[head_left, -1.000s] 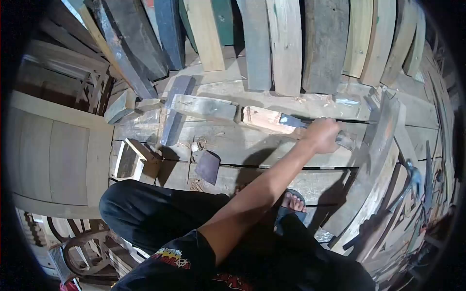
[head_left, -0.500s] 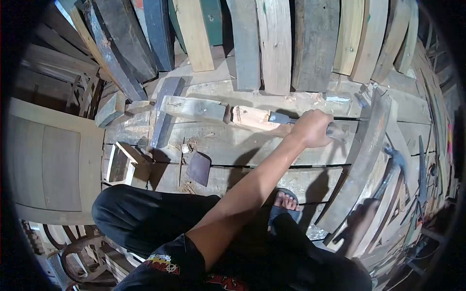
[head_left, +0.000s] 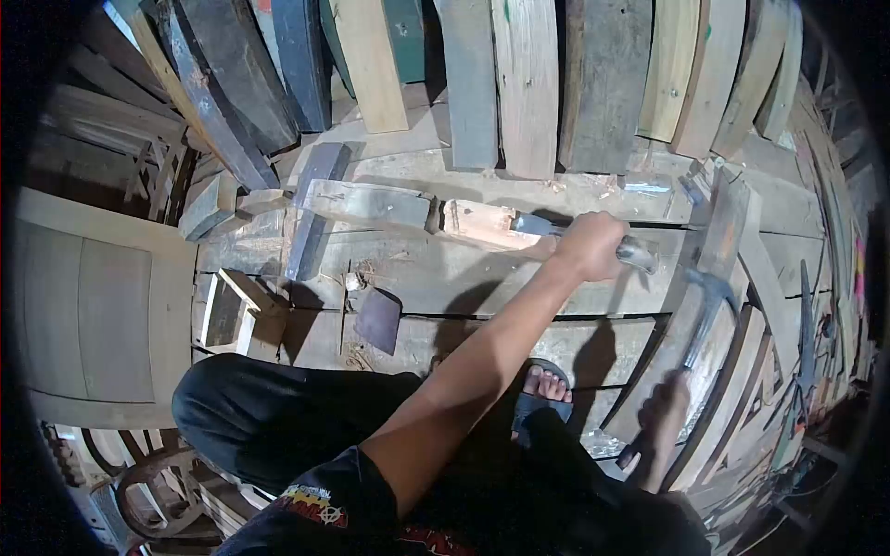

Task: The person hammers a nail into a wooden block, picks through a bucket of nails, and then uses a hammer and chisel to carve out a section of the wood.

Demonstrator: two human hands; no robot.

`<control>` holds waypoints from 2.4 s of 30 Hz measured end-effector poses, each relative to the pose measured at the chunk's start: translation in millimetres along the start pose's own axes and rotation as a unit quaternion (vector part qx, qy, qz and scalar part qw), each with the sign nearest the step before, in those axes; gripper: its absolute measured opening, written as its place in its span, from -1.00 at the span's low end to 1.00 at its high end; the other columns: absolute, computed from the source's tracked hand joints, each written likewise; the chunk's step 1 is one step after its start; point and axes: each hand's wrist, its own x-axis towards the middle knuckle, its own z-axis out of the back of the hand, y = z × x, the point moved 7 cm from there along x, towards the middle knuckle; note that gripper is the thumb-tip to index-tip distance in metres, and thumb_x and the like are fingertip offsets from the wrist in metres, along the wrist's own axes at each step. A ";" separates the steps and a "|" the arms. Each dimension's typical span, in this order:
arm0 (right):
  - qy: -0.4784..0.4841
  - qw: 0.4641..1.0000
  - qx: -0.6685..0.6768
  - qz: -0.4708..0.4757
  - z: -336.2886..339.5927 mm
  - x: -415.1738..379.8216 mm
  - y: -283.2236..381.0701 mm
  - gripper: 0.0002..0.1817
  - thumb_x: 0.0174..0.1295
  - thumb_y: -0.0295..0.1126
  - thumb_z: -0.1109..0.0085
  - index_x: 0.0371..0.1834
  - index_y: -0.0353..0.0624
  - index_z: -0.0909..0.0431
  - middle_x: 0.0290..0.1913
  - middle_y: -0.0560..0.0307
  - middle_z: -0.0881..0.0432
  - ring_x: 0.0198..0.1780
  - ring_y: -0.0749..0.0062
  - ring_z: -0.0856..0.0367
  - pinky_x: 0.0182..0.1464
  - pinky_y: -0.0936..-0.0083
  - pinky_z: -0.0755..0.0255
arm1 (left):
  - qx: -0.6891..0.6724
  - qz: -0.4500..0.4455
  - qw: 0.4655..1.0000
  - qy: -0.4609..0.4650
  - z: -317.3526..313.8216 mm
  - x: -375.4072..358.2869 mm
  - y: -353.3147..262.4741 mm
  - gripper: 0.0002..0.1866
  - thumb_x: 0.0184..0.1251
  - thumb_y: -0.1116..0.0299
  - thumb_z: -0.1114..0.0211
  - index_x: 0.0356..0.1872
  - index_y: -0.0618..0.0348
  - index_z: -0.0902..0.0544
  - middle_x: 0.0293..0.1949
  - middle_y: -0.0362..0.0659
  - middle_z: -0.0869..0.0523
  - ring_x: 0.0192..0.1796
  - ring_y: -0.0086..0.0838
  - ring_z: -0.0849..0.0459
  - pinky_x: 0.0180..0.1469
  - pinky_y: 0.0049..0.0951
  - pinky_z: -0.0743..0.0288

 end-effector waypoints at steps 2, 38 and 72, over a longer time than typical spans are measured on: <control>-0.081 0.996 0.027 0.038 33.3 -4.7 17.7 -0.48 0.60 0.35 -0.01 -0.24 0.15 -0.44 -0.58 0.52 -0.19 -0.68 0.72 -0.09 -0.67 0.59 0.08 | -0.002 -0.018 1.000 -0.020 12.3 -2.5 -4.8 -0.67 -0.08 0.23 -0.56 -0.28 0.18 -0.82 -0.30 0.19 -0.83 -0.17 0.12 -0.84 -0.02 0.03 -0.71; -0.076 0.996 -0.007 0.052 -7.1 2.6 16.8 -0.47 0.60 0.32 -0.05 -0.30 0.13 -0.40 -0.58 0.51 -0.24 -0.66 0.74 -0.15 -0.62 0.63 0.03 | 0.022 0.034 0.995 -0.087 58.1 -37.9 42.1 -0.66 -0.03 0.25 -0.59 -0.24 0.25 -0.81 -0.31 0.20 -0.82 -0.17 0.10 -0.85 -0.05 -0.02 -0.71; -0.054 0.997 0.015 0.049 10.6 -0.7 15.1 -0.44 0.65 0.32 0.08 -0.18 0.05 -0.46 -0.59 0.47 -0.23 -0.69 0.74 -0.11 -0.67 0.62 0.07 | -0.143 -0.142 0.960 -0.195 76.8 -63.6 -66.2 -0.52 -0.25 0.32 -0.62 -0.20 0.28 -0.74 -0.34 0.06 -0.79 -0.28 -0.01 -0.82 -0.21 -0.16 -0.70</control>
